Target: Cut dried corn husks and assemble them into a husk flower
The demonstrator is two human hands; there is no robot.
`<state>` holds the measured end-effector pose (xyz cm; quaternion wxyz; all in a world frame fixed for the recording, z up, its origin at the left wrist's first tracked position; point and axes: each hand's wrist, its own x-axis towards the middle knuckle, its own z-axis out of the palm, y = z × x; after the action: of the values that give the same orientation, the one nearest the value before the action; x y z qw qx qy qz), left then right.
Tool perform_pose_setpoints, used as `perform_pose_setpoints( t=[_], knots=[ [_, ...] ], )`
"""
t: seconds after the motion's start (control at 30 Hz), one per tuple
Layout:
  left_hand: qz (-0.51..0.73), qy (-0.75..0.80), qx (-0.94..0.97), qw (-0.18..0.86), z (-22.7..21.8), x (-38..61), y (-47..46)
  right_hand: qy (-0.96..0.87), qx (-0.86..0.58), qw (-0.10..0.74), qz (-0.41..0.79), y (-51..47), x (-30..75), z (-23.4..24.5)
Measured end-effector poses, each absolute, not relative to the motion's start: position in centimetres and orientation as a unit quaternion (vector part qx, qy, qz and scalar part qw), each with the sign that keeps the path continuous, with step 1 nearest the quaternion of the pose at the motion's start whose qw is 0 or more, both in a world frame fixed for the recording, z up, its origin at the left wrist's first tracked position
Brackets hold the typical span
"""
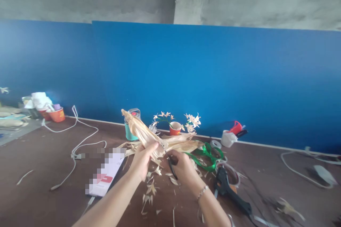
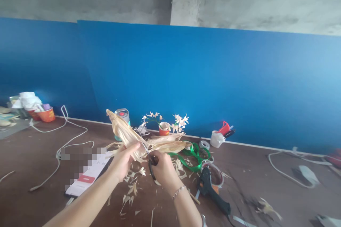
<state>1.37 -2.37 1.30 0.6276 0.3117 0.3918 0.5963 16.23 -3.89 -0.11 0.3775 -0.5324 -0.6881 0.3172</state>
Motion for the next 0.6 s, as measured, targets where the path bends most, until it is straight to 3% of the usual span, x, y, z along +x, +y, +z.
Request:
perform_pose_setpoints(
  t=[0.1, 0.2, 0.6],
  knots=[
    [0.62, 0.408, 0.325, 0.586, 1.3, 0.9, -1.8, -0.648, -0.517, 0.325, 0.455, -4.1, 16.7, 0.3],
    [0.635, 0.42, 0.357, 0.542, 1.2, 0.2, -1.3, -0.639, -0.499, 0.27, 0.519, -4.3, 17.4, 1.0],
    [0.597, 0.482, 0.39, 0.508, 1.1, -0.7, -0.7, -0.644, -0.468, 0.241, 0.555, -3.9, 18.8, 0.9]
  ],
)
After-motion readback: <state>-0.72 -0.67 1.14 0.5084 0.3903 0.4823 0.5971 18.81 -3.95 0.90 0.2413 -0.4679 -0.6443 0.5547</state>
